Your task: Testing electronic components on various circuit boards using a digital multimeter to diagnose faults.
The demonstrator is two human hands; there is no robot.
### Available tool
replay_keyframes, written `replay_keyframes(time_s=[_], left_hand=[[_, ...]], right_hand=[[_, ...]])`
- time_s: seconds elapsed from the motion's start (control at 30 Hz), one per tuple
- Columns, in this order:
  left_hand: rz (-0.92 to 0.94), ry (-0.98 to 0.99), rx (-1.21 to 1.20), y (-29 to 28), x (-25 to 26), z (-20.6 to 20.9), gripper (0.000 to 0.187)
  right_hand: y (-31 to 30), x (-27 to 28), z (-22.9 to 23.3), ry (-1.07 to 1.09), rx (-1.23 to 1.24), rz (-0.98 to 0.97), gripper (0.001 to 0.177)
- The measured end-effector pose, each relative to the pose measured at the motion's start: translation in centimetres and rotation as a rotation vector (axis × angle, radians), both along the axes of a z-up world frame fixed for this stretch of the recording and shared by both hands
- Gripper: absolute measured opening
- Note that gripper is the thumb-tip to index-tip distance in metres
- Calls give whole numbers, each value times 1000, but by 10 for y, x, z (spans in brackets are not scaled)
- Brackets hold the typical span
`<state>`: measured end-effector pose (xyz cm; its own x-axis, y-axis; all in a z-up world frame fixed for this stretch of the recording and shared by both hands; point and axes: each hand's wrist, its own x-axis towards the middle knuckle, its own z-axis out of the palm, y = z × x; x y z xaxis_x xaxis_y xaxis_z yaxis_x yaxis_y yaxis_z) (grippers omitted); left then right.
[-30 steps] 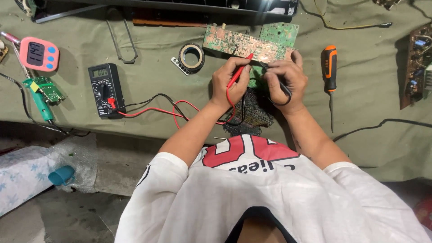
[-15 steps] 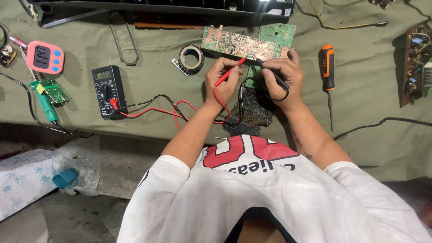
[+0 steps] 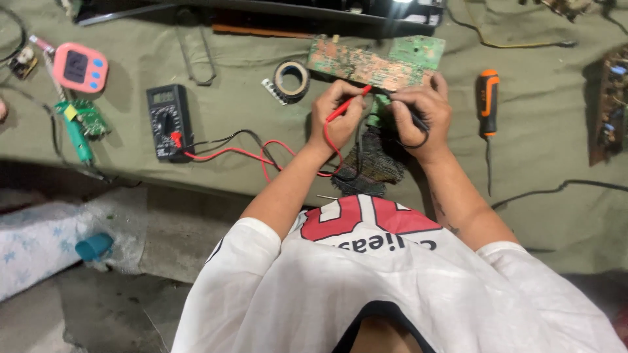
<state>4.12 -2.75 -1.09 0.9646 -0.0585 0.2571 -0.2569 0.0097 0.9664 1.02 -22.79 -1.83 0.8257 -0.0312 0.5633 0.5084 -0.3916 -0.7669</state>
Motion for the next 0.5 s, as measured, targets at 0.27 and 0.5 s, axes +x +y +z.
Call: replay_keyframes(time_s=[0.27, 0.5], left_hand=[[72, 40, 117, 0, -6, 18, 8], [-18, 66, 197, 4, -6, 31, 3]], right_hand=[[8, -7, 12, 21, -75, 17, 14], [8, -14, 7, 150, -73, -79, 16]])
